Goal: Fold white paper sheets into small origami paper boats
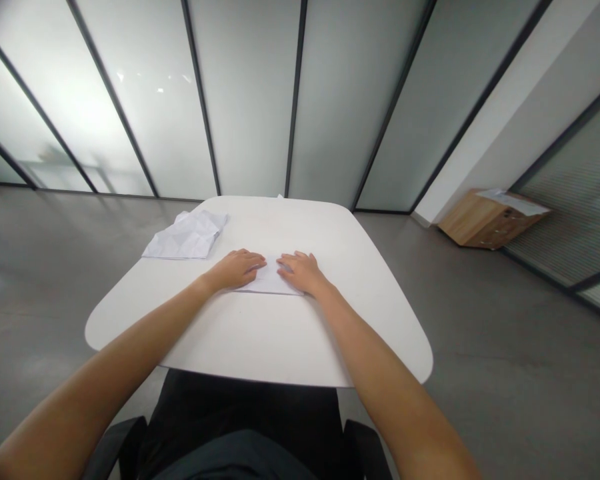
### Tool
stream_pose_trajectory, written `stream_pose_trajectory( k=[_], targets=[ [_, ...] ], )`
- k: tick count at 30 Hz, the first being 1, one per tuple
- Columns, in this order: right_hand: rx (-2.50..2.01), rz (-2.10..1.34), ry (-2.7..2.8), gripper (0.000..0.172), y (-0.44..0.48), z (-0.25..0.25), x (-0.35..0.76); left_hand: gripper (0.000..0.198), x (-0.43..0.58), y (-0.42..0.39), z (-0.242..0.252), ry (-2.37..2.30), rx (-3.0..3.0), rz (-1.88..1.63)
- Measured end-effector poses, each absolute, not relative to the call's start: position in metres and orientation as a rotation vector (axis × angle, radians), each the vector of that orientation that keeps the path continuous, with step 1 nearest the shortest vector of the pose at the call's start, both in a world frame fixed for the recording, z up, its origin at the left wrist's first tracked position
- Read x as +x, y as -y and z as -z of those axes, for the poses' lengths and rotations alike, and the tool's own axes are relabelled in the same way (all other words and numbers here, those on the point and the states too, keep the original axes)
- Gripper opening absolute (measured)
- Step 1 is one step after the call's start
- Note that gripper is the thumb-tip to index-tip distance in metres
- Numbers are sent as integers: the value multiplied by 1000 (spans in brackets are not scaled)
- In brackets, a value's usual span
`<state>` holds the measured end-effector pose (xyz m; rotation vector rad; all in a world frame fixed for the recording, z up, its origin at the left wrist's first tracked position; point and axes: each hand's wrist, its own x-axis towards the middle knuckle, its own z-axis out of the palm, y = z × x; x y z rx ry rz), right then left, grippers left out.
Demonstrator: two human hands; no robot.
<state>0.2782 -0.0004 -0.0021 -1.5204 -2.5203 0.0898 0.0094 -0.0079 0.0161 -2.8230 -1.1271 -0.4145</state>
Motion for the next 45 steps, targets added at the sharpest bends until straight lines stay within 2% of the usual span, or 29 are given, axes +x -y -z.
stream_pose_trajectory(
  k=[8, 14, 23, 34, 37, 42, 45],
  targets=[
    [-1808, -10, 2333, 60, -7, 6, 296, 39, 8, 10, -10, 1132, -2832, 504],
    [-1833, 47, 2264, 44, -8, 6, 292, 38, 8, 12, -10, 1143, -2800, 534],
    [-1808, 7, 2052, 38, -7, 1, 283, 45, 7, 6, -5, 1154, -2829, 485],
    [-1750, -116, 2062, 65, 5, -4, 275, 46, 7, 8, -6, 1190, -2829, 468],
    [-1658, -132, 2121, 58, 7, -2, 274, 49, 7, 9, -8, 1171, -2848, 481],
    [-1537, -86, 2318, 33, 11, -2, 273, 53, 7, 10, -9, 1152, -2864, 498],
    [-1483, -36, 2393, 37, 13, -2, 274, 52, 7, 10, -8, 1160, -2859, 507]
  ],
)
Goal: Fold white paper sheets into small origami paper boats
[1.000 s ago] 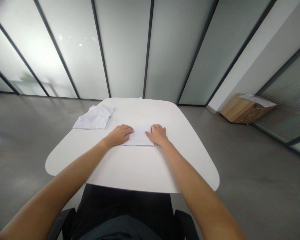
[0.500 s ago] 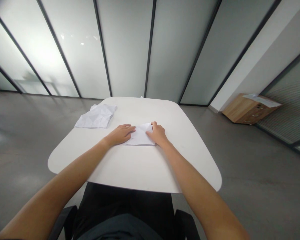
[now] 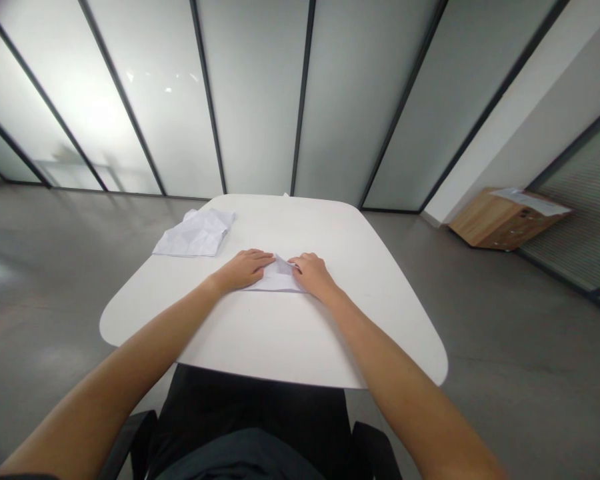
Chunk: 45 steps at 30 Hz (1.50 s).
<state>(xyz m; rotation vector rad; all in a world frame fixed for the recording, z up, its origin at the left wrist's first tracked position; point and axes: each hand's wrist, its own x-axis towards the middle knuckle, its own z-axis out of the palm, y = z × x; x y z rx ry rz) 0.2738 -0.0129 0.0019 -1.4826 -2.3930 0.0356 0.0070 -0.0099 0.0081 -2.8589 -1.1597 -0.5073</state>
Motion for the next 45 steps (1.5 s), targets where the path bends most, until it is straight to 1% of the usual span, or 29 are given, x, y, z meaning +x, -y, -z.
stream_pose_trajectory(
  k=[6, 9, 16, 21, 28, 30, 32, 34, 40, 45],
  targets=[
    [-1291, 5, 2606, 60, 10, 3, 269, 50, 9, 11, -7, 1146, -2845, 505],
    [-1322, -15, 2668, 63, 9, 2, 266, 50, 9, 11, -7, 1148, -2843, 476],
    [-1340, -121, 2706, 55, 17, -4, 265, 52, 8, 8, -5, 1147, -2850, 447],
    [-1340, -181, 2717, 56, 18, -5, 264, 55, 8, 8, -6, 1111, -2855, 438],
    [-1366, -282, 2669, 56, 17, -6, 264, 60, 10, 6, -9, 1197, -2885, 417],
    [-1382, -348, 2647, 55, 15, -6, 264, 57, 11, 6, -10, 1201, -2892, 429],
    [-1390, -379, 2635, 54, 12, -7, 264, 50, 12, 6, -11, 1211, -2886, 450],
    [-1391, -360, 2630, 50, 9, -6, 265, 44, 14, 7, -11, 1230, -2869, 484],
    [-1372, -244, 2643, 48, 8, 0, 265, 51, 20, 12, -8, 1313, -2806, 482],
    [-1381, -189, 2608, 46, 9, -1, 267, 49, 22, 15, -8, 1307, -2774, 461]
  ],
)
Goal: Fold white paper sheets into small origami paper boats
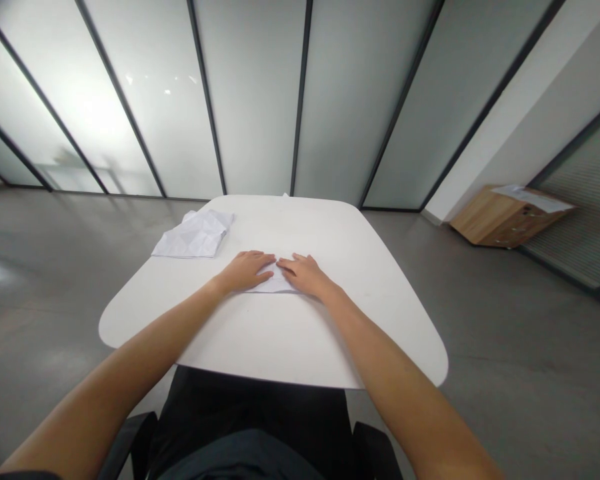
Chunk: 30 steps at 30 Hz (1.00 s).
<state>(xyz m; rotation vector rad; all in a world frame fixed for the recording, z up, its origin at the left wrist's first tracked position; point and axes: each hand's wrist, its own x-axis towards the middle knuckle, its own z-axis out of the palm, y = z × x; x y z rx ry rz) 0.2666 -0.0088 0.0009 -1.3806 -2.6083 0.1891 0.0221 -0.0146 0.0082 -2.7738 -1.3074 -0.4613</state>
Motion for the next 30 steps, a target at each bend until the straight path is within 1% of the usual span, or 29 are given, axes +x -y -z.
stream_pose_trajectory(
  k=[8, 15, 25, 30],
  targets=[
    [-1336, -246, 2647, 43, 8, -10, 275, 54, 29, 18, -13, 1441, -2739, 481],
    [-1393, -258, 2686, 39, 12, -18, 288, 55, 30, 20, -15, 1491, -2739, 473],
    [-1534, -330, 2749, 42, 28, -34, 310, 59, 26, 20, -13, 1509, -2762, 464],
    [-1585, -289, 2746, 42, 42, -45, 310, 59, 26, 19, -11, 1507, -2765, 471]
  ],
)
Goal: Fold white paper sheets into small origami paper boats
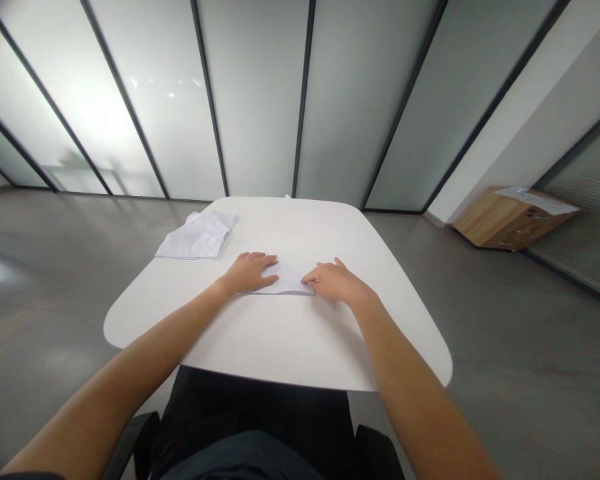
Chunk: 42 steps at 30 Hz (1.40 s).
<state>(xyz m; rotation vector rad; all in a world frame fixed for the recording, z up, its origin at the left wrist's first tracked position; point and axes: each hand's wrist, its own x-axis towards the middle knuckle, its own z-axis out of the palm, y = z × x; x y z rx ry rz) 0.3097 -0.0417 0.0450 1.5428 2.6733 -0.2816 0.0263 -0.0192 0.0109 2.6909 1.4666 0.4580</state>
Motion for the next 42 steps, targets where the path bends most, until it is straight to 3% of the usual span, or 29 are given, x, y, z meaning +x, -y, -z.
stream_pose_trajectory(
  k=[12, 23, 29, 34, 42],
  targets=[
    [1476, 75, -2853, 30, 48, -48, 295, 54, 27, 21, -11, -1461, 2739, -471],
    [1150, 47, -3163, 46, 44, -34, 257, 41, 29, 25, -13, -1402, 2754, -582],
    [1150, 150, -3161, 46, 45, -31, 255, 49, 29, 23, -11, -1409, 2690, -550],
    [1233, 97, -3083, 64, 40, -25, 249, 56, 29, 22, -10, -1417, 2679, -521],
    [1228, 57, -3077, 57, 46, -32, 245, 54, 28, 21, -11, -1421, 2653, -522]
  ],
)
